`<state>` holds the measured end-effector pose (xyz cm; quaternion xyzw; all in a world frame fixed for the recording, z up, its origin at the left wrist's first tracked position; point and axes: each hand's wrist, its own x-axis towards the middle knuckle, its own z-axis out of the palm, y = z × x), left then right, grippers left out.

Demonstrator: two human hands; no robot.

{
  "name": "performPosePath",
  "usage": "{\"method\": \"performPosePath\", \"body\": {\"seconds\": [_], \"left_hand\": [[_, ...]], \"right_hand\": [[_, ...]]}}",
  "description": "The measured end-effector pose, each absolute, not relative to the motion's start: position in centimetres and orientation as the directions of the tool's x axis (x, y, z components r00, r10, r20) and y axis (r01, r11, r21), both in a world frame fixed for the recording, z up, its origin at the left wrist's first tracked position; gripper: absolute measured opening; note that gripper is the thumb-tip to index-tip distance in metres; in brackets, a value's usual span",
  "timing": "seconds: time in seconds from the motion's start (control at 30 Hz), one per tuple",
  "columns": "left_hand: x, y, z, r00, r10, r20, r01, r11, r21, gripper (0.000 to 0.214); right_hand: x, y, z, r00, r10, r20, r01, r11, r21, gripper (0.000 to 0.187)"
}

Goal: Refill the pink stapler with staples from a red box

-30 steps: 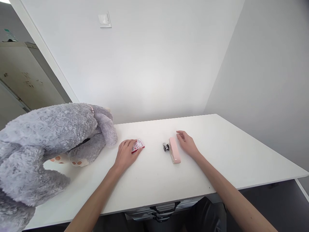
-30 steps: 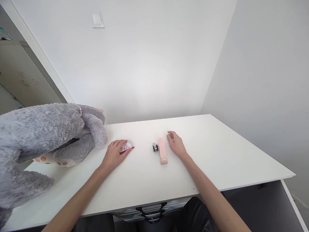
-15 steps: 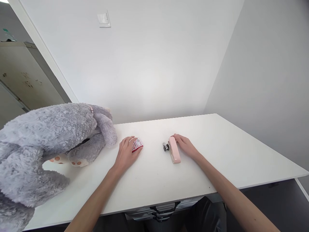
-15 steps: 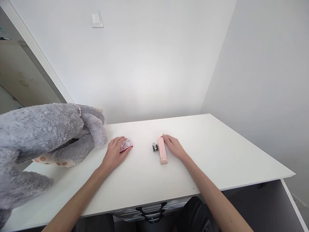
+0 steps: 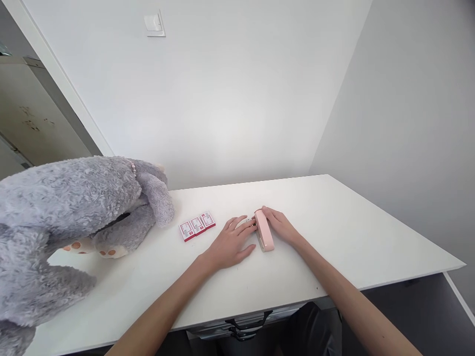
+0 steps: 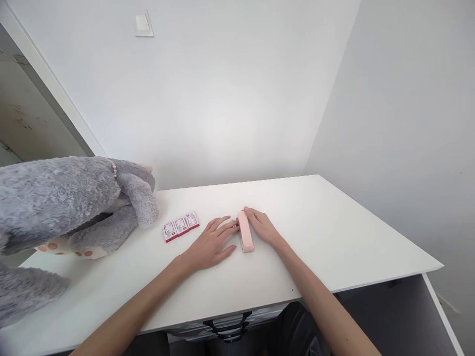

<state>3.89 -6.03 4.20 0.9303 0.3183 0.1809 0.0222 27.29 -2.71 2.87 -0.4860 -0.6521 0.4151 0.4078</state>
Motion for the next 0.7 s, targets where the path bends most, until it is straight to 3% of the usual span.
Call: {"method": "performPosePath", "body": {"seconds": [0.13,0.33,0.47,0.7], "left_hand": [[3.2,-5.4,3.8,0.637,0.684,0.355,0.692,-0.711,0.128,0.039],[0.2,-3.8,2.5,0.342,0.824,0.452,0.886,-0.443,0.137,0.034],[-0.5,-3.5,1.9,0.226,0.829,0.511,0.931,-0.338,0.136,0.034],[-0.2,-4.2,1.6,0.142,0.799,0.585,0.971,-0.227,0.074,0.039]], "right_hand": [[27.3,-2.9,3.0,-0.200,0.972,0.123,0.304,0.181,-0.935,0.060],[27.4,-3.1,3.1,-0.218,0.971,0.099,0.323,0.167,-0.931,0.063],[27.5,-3.2,3.0,-0.219,0.971,0.093,0.335,0.165,-0.928,0.060],[27.7,-3.6,3.2,-0.298,0.946,0.130,0.363,0.238,-0.901,0.036]]}}
